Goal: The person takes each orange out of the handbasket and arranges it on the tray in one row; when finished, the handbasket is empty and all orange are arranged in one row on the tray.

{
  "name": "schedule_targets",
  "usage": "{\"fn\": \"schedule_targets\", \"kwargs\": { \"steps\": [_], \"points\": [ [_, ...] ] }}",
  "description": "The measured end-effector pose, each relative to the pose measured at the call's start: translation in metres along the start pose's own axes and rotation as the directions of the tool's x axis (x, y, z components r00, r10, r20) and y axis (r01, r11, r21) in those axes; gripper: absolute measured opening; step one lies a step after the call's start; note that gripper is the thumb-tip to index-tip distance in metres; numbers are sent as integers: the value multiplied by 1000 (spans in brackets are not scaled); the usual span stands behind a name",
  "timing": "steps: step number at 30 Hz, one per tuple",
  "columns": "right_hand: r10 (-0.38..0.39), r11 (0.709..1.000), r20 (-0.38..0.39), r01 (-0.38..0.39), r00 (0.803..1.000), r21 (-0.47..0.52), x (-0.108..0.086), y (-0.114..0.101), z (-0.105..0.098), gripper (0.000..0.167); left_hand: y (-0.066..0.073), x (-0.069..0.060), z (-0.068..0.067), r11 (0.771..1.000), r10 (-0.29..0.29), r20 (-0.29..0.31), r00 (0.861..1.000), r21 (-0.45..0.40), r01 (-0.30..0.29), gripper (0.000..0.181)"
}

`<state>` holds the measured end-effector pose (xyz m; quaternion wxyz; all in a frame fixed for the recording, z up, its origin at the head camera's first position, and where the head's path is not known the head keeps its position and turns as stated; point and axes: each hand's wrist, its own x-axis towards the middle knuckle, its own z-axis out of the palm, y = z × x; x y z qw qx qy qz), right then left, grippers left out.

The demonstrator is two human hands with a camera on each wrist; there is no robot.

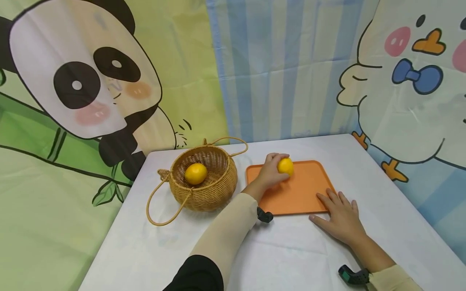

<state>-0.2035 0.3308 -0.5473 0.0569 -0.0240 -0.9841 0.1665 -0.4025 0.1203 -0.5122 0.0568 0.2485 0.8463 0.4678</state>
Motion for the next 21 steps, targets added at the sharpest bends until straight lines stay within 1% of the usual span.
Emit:
{"fn": "schedule_targets", "kwargs": {
  "steps": [6,9,12,15,21],
  "points": [
    [13,1000,-4,-13,1000,2,1,0,3,100,4,7,12,999,39,11,999,-4,-39,77],
    [15,1000,0,-15,1000,5,1,-1,2,100,4,10,18,998,62,18,998,3,-62,76],
    [17,1000,2,-17,1000,2,1,-2,1,99,7,12,24,997,76,25,997,4,-76,73],
    [17,1000,-3,-17,1000,3,1,-2,-1,98,13,13,30,997,74,36,997,6,-74,72],
    [13,1000,-11,-13,1000,7,0,-1,0,98,22,16,40,999,45,51,998,7,-45,71]
  ]
}}
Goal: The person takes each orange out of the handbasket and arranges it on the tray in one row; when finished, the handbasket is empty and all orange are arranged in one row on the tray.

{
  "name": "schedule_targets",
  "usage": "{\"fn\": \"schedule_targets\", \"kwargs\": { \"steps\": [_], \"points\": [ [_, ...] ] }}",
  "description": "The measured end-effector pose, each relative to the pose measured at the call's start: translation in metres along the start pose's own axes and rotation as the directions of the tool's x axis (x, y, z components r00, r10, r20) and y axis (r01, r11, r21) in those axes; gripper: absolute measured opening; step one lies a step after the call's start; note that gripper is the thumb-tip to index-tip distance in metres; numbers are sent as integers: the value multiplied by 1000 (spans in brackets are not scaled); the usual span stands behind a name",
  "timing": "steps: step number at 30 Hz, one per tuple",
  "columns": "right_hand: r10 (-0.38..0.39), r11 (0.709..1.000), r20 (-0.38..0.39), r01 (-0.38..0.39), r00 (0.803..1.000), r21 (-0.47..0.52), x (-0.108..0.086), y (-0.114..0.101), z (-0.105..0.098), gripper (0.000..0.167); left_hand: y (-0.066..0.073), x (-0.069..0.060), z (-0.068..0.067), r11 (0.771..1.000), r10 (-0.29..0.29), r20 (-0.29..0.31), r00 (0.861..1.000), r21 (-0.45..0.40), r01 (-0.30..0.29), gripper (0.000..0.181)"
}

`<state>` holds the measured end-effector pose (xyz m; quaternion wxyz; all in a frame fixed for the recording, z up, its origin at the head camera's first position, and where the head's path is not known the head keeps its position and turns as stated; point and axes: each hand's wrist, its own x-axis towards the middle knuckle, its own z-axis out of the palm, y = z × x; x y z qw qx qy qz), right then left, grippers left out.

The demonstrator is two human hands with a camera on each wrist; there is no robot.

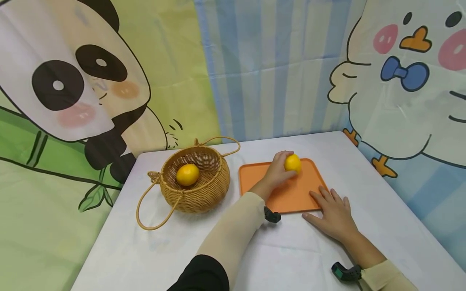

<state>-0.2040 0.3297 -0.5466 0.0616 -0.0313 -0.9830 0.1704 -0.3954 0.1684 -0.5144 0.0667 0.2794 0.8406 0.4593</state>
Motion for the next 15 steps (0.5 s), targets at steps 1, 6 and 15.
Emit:
{"fn": "schedule_targets", "kwargs": {
  "steps": [1,6,15],
  "points": [
    [-1,1000,1,1,1000,1,0,0,0,98,1,1,1,1000,0,2,1000,2,0,71],
    [-4,1000,0,4,1000,-6,0,0,-1,97,6,6,9,1000,11,7,1000,25,-11,71],
    [9,1000,0,-9,1000,-4,0,0,0,97,17,11,18,999,9,28,1000,49,-10,70]
  ]
}}
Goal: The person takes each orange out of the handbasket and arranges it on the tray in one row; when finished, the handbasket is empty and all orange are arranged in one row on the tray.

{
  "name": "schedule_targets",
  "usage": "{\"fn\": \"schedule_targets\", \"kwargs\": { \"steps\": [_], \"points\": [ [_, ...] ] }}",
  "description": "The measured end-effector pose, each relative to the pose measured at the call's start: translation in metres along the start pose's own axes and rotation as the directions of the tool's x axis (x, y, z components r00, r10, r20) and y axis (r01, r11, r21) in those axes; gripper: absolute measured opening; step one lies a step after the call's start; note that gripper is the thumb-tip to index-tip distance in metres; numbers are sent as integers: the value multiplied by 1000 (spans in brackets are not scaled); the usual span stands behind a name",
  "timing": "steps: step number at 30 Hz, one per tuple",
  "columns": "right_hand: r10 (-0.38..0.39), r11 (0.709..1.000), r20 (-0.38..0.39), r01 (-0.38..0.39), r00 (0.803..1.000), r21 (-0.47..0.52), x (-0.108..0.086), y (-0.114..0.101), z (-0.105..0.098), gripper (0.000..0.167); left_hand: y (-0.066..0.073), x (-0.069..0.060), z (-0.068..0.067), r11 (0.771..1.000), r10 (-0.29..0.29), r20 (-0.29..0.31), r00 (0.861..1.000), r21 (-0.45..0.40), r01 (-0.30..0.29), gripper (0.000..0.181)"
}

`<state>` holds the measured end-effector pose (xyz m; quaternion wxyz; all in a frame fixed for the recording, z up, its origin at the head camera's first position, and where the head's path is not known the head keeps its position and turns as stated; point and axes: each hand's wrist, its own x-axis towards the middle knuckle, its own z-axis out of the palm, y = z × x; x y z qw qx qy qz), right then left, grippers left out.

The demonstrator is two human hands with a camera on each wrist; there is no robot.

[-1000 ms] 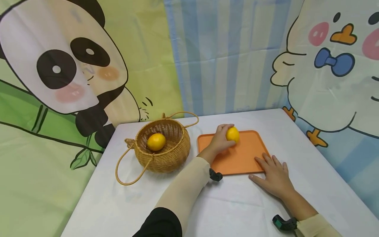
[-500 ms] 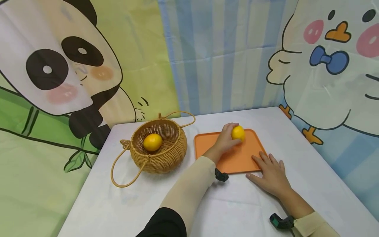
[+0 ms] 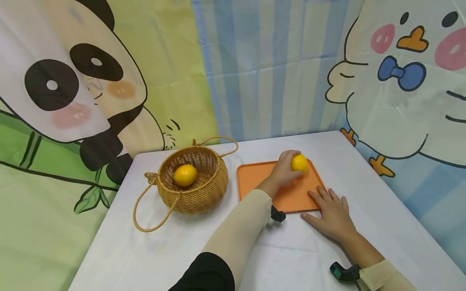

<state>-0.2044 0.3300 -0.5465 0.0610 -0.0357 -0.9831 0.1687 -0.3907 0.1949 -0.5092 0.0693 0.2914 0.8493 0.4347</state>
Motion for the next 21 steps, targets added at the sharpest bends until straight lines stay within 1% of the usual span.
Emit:
{"fn": "schedule_targets", "kwargs": {
  "steps": [6,11,21],
  "points": [
    [-11,1000,-14,12,1000,9,-1,1,0,95,2,2,3,1000,-10,9,1000,-12,11,70],
    [-22,1000,-16,22,1000,3,0,0,1,94,0,5,4,1000,0,12,1000,-13,0,70],
    [-26,1000,-25,26,999,-5,-1,0,-1,93,2,4,4,1000,-9,25,1000,-25,10,72]
  ]
}}
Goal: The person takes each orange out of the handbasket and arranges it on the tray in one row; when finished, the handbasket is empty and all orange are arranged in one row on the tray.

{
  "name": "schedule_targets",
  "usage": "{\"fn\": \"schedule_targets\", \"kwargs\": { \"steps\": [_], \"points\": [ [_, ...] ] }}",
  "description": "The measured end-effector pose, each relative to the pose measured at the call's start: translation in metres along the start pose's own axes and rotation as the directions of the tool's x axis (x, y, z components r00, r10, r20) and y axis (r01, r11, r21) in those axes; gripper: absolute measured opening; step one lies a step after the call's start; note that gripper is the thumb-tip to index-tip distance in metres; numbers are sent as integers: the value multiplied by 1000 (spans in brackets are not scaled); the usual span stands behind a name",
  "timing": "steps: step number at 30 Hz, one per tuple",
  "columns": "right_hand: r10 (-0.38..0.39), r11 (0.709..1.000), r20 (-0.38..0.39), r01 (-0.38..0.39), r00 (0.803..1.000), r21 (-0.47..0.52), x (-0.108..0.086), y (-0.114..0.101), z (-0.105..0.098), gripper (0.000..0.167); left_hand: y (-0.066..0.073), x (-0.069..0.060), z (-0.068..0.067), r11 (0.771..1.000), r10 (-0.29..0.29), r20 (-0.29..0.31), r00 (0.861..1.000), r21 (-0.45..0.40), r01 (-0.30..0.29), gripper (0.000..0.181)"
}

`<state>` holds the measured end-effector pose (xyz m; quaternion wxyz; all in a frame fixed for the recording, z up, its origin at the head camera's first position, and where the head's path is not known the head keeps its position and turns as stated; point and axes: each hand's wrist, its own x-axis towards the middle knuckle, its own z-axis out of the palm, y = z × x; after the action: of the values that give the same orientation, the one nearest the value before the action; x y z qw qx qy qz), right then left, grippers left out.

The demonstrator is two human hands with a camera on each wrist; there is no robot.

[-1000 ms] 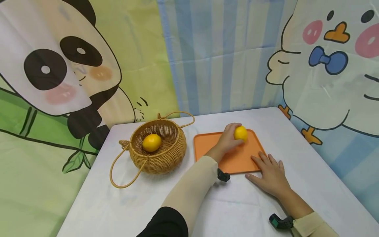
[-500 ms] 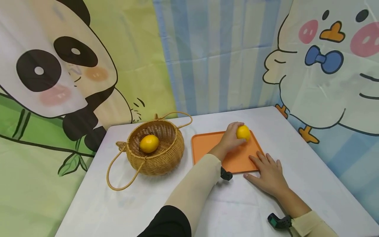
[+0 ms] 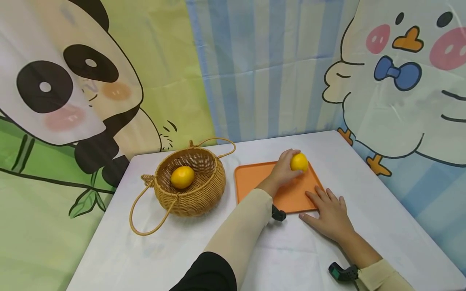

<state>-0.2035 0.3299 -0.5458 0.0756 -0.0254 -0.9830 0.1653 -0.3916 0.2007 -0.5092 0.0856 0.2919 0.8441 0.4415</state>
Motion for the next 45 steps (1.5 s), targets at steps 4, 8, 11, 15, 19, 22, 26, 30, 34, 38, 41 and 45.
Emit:
{"fn": "schedule_targets", "kwargs": {
  "steps": [4,8,11,15,19,22,26,30,34,38,41,45],
  "points": [
    [1,1000,3,-1,1000,-3,0,0,0,93,2,-1,0,1000,-3,2,1000,16,3,73],
    [5,1000,4,-5,1000,-7,0,1,2,93,2,-2,1,1000,7,6,1000,28,-7,74],
    [4,1000,2,-4,1000,-8,0,2,2,93,1,-2,1,999,18,8,1000,26,-18,74],
    [3,1000,1,-3,1000,-7,0,3,2,94,0,-3,1,999,31,7,1000,27,-31,73],
    [7,1000,4,-7,1000,-1,0,2,1,93,-1,-3,3,998,45,1,999,41,-45,72],
    [5,1000,1,-5,1000,3,0,2,0,93,-1,-3,5,998,37,-15,999,56,-36,72],
    [2,1000,-7,-2,1000,9,0,2,0,92,1,-3,8,998,15,-51,999,60,-12,71],
    [0,1000,-8,0,1000,14,0,3,1,93,3,-4,11,998,6,-84,996,64,0,70],
    [0,1000,-4,0,1000,13,0,3,2,93,4,-4,12,998,3,-100,995,69,4,69],
    [1,1000,-4,-1,1000,12,0,2,2,93,3,-2,13,997,-8,-98,995,76,15,70],
    [2,1000,-4,-2,1000,10,0,0,0,92,2,-1,13,998,-18,-94,995,66,25,71],
    [4,1000,-5,-4,1000,4,-1,-1,-1,92,3,-1,12,998,-20,-85,996,52,24,72]
  ]
}}
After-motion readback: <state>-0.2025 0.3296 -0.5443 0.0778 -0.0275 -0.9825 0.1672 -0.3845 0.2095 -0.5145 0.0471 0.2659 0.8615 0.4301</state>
